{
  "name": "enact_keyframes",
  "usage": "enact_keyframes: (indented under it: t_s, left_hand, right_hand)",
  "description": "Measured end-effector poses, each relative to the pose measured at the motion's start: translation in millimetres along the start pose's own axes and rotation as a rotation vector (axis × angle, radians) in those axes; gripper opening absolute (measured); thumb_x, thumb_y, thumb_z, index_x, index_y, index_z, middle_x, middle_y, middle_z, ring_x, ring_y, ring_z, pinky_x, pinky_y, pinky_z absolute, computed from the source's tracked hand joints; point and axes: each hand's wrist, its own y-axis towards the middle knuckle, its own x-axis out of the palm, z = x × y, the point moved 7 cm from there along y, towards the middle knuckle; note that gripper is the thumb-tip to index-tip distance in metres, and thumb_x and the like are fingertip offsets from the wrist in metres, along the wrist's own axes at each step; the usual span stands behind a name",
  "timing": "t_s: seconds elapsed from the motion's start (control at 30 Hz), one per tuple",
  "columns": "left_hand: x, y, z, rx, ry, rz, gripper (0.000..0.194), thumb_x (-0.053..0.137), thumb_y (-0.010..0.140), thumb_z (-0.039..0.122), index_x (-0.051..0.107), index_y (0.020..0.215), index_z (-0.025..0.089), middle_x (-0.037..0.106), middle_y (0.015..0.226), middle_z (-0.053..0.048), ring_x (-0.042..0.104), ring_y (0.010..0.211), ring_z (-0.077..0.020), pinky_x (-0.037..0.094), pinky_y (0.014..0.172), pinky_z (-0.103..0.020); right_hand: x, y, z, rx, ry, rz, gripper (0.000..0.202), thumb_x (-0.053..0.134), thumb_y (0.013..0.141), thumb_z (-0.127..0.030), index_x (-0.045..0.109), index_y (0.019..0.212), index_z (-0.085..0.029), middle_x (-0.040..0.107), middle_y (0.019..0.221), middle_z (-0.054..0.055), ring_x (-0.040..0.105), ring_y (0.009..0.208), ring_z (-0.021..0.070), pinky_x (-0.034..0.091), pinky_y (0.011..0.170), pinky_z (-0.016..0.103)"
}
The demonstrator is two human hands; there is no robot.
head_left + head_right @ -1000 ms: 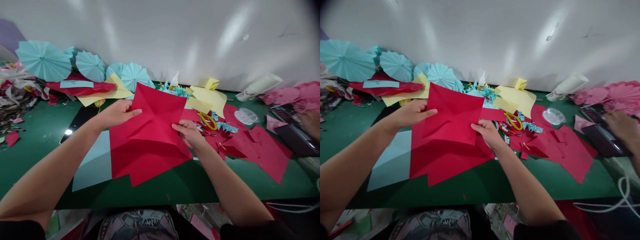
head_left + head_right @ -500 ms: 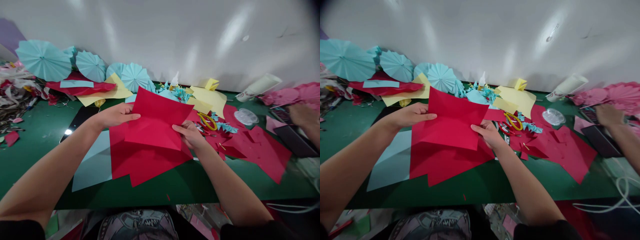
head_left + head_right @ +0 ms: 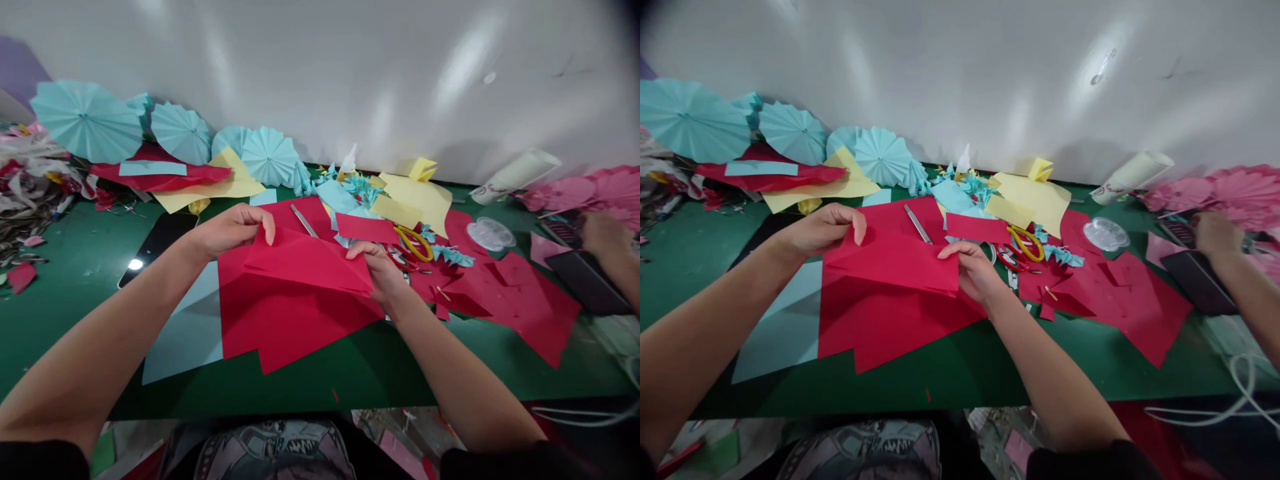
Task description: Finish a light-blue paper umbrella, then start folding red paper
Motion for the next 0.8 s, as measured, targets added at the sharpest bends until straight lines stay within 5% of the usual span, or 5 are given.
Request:
enact_keyframes:
  t_s: [0.13, 0.23, 0.37, 0.53, 0.8]
  left_hand:
    - [-11.6, 8.4, -11.7, 0.000, -0.226, 0.256, 0.027, 0.047, 0.081, 0.033, 0.055, 0.105, 0.023, 0.065, 0.084, -0.004, 0.064, 0.073, -0.0155, 0.052, 0.066, -0.031]
    - [-5.4, 15.4, -29.7, -0.109, -0.482, 0.374, 0.033, 0.032, 0.088, 0.040, 0.054, 0.095, 0.017, 0.066, 0.084, -0.008, 0.065, 0.085, -0.0199, 0.051, 0.080, -0.039]
    - [24.3, 20.3, -34.5, -0.188, -0.541, 0.310, 0.044, 0.024, 0.089, 0.050, 0.052, 0.087, 0.016, 0.066, 0.096, -0.013, 0.063, 0.094, -0.0228, 0.049, 0.084, -0.040]
    - [50.7, 16.6, -22.7, -0.140, -0.481, 0.229, 0.041, 0.025, 0.090, 0.047, 0.050, 0.102, 0.017, 0.064, 0.103, -0.012, 0.061, 0.097, -0.0221, 0.050, 0.080, -0.038]
    - [38.9, 8.2, -16.4, -0.035, -0.389, 0.436, 0.019, 0.039, 0.089, 0.021, 0.044, 0.106, 0.019, 0.058, 0.115, -0.008, 0.059, 0.100, -0.0201, 0.051, 0.081, -0.037]
  right_hand:
    - [-8.8, 2.9, -1.6, -0.068, 0.029, 0.117, 0.003, 0.063, 0.060, -0.023, 0.062, 0.062, -0.026, 0.063, 0.060, -0.004, 0.059, 0.056, 0.0132, 0.048, 0.052, 0.027]
    - [-17.0, 5.2, -4.0, -0.188, 0.049, 0.221, 0.004, 0.062, 0.063, -0.024, 0.062, 0.066, -0.026, 0.065, 0.065, -0.003, 0.061, 0.064, 0.0152, 0.050, 0.058, 0.030]
    - [-18.7, 1.4, -7.0, -0.335, -0.142, 0.288, 0.012, 0.056, 0.068, -0.022, 0.066, 0.073, -0.027, 0.068, 0.080, 0.000, 0.062, 0.082, 0.0187, 0.051, 0.069, 0.034]
    - [6.1, -7.8, -7.6, -0.399, -0.673, 0.089, 0.030, 0.047, 0.073, -0.012, 0.069, 0.084, -0.029, 0.069, 0.087, -0.002, 0.063, 0.085, 0.0170, 0.048, 0.078, 0.033]
    - [43.0, -19.5, -3.9, -0.483, -0.936, -0.340, 0.025, 0.047, 0.066, -0.009, 0.066, 0.071, -0.024, 0.062, 0.100, 0.004, 0.059, 0.090, 0.0190, 0.045, 0.082, 0.037]
